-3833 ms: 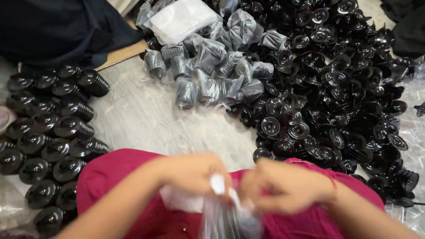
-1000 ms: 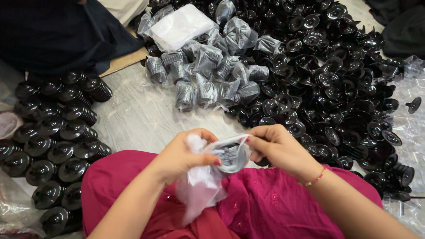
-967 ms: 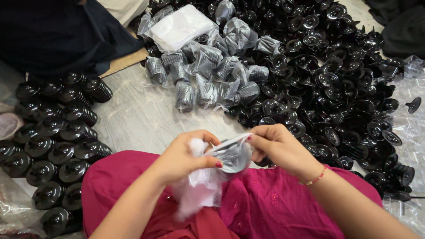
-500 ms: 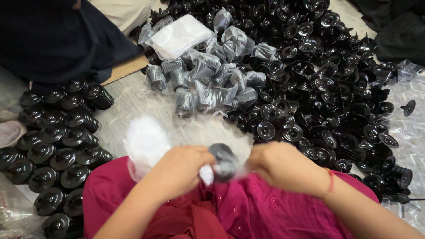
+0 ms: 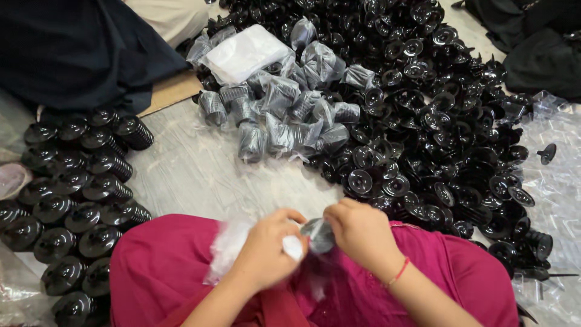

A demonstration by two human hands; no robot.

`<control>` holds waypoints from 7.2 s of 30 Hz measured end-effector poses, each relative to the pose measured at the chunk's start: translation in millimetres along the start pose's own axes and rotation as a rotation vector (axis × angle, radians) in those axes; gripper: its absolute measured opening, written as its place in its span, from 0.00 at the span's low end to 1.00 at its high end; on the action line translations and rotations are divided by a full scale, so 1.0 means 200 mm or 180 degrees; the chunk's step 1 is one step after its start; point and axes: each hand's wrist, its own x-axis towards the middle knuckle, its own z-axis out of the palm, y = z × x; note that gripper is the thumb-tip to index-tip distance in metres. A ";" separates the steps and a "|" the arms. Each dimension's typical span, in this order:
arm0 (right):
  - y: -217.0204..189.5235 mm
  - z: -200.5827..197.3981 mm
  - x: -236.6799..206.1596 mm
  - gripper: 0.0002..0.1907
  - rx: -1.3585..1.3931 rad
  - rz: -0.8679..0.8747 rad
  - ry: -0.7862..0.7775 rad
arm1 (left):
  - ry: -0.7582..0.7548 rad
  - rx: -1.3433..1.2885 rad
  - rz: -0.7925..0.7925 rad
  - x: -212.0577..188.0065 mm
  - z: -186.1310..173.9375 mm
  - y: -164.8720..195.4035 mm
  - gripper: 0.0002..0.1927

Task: The person sits on the floor among large piles of black plastic parts and wraps individual parts in clear plastic bags, twisting the bags closed and placing the wrapped parts onto a pile. They occasionally reach into the surrounding piles to pick the next unwrapped part.

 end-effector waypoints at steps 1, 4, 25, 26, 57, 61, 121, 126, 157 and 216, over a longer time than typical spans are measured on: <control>-0.01 0.00 -0.02 0.06 0.0107 -0.0011 0.0023 | -0.0019 -0.0487 0.0269 0.00 0.01 -0.02 0.08; -0.09 0.02 -0.08 0.05 0.0362 0.0029 0.0103 | -0.0882 -0.2895 -0.0691 0.00 0.02 -0.05 0.08; -0.15 0.09 -0.33 0.06 0.3489 0.0824 -0.0147 | -0.0099 -0.1522 -0.0845 -0.14 0.03 0.13 0.06; -0.14 0.09 -0.35 0.07 0.3718 0.0786 -0.0158 | -0.0075 -0.1606 -0.0825 -0.14 0.04 0.12 0.06; -0.18 0.11 -0.37 0.05 0.1516 0.0938 0.0703 | -0.0140 -0.3531 -0.1942 -0.15 0.15 0.00 0.07; -0.19 0.12 -0.40 0.11 0.1198 -0.0181 0.1093 | -0.0161 -0.3767 -0.2080 -0.14 0.11 0.00 0.07; -0.16 0.28 -0.35 0.03 0.3021 0.1531 0.1151 | -0.0097 0.0453 0.0774 -0.20 0.01 0.11 0.11; -0.17 0.30 -0.38 0.03 0.1859 0.0838 0.1182 | -0.0099 -0.1519 -0.0059 -0.21 0.07 0.06 0.04; -0.16 0.30 -0.47 0.07 0.4055 0.0305 0.0435 | -0.0301 -0.3468 -0.2295 -0.21 0.00 -0.03 0.07; -0.15 0.19 -0.50 0.09 0.2455 -0.0152 -0.0265 | -0.0175 -0.3278 -0.2393 -0.30 0.03 -0.03 0.09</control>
